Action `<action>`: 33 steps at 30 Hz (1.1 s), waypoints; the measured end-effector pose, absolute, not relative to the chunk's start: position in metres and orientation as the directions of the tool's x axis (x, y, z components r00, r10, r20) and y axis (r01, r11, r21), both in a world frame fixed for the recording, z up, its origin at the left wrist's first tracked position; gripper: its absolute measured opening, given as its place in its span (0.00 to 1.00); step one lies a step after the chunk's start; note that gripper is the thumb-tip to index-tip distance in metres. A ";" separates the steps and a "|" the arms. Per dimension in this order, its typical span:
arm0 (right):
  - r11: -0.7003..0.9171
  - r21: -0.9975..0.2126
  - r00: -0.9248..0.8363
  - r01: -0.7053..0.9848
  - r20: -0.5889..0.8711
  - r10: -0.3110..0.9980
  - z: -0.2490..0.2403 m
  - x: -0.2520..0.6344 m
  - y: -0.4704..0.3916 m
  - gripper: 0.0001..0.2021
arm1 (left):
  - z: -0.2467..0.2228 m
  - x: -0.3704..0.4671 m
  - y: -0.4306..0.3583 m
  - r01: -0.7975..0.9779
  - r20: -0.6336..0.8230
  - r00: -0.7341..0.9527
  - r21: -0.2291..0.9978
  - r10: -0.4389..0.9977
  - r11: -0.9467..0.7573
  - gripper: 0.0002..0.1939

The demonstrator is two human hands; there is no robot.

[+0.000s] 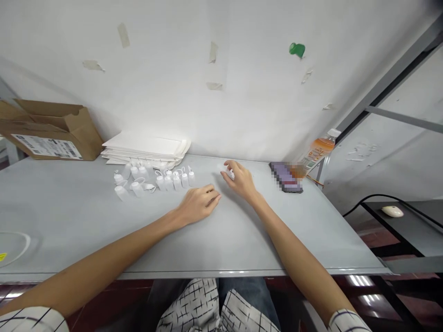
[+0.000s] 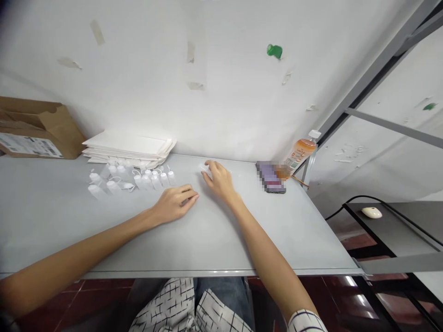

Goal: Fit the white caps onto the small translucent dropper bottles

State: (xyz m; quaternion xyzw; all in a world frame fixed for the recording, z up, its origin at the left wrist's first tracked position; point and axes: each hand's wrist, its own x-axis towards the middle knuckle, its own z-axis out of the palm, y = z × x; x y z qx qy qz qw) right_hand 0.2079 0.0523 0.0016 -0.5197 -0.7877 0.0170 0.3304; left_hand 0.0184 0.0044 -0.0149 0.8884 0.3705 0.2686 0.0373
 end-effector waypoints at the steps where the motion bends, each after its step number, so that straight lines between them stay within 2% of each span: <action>1: 0.450 -0.369 -0.226 0.813 0.512 0.829 0.004 0.209 0.051 0.11 | -0.016 0.018 0.005 0.652 0.454 0.559 0.276 0.694 -0.706 0.15; 4: 0.450 -0.407 -0.219 0.795 0.499 0.838 0.010 0.207 0.048 0.09 | -0.016 0.019 0.006 0.713 0.470 0.467 0.300 0.749 -0.633 0.15; 8: 0.452 -0.541 -0.217 0.709 0.444 0.870 0.016 0.202 0.043 0.08 | -0.012 0.020 0.005 0.806 0.473 0.328 0.311 0.818 -0.503 0.21; 10: 0.452 -0.632 -0.238 0.630 0.396 0.887 0.019 0.200 0.039 0.08 | -0.010 0.019 0.006 0.807 0.444 0.322 0.333 0.836 -0.487 0.21; 13: 0.439 -0.746 -0.311 0.500 0.319 0.895 0.023 0.197 0.032 0.12 | -0.009 0.017 0.010 0.748 0.375 0.364 0.428 0.853 -0.508 0.12; 18: 0.393 -0.830 -0.344 0.397 0.262 0.901 0.028 0.195 0.026 0.16 | -0.011 0.015 0.017 0.657 0.390 0.375 0.528 0.841 -0.538 0.12; 21: 0.404 -0.805 -0.267 0.434 0.313 0.911 0.029 0.205 0.034 0.16 | -0.010 0.014 0.016 0.639 0.389 0.386 0.541 0.836 -0.547 0.11; 24: 0.400 -0.622 -0.079 0.673 0.477 0.875 0.027 0.231 0.048 0.11 | -0.007 0.015 0.014 0.656 0.366 0.388 0.535 0.846 -0.532 0.09; 25: 0.353 -0.554 -0.010 0.754 0.528 0.849 0.026 0.241 0.053 0.09 | -0.006 0.015 0.013 0.662 0.360 0.390 0.530 0.848 -0.529 0.08; 27: 0.251 -0.503 0.095 0.827 0.565 0.819 0.021 0.264 0.062 0.07 | -0.005 0.015 0.011 0.672 0.351 0.395 0.520 0.849 -0.528 0.06; 30: 0.084 -0.526 0.240 0.846 0.517 0.821 0.011 0.289 0.071 0.07 | -0.003 0.015 0.010 0.684 0.322 0.407 0.512 0.855 -0.519 0.07; 33: -0.004 -0.541 0.258 0.841 0.395 0.882 0.000 0.298 0.075 0.07 | 0.000 0.014 0.009 0.685 0.273 0.429 0.522 0.861 -0.507 0.09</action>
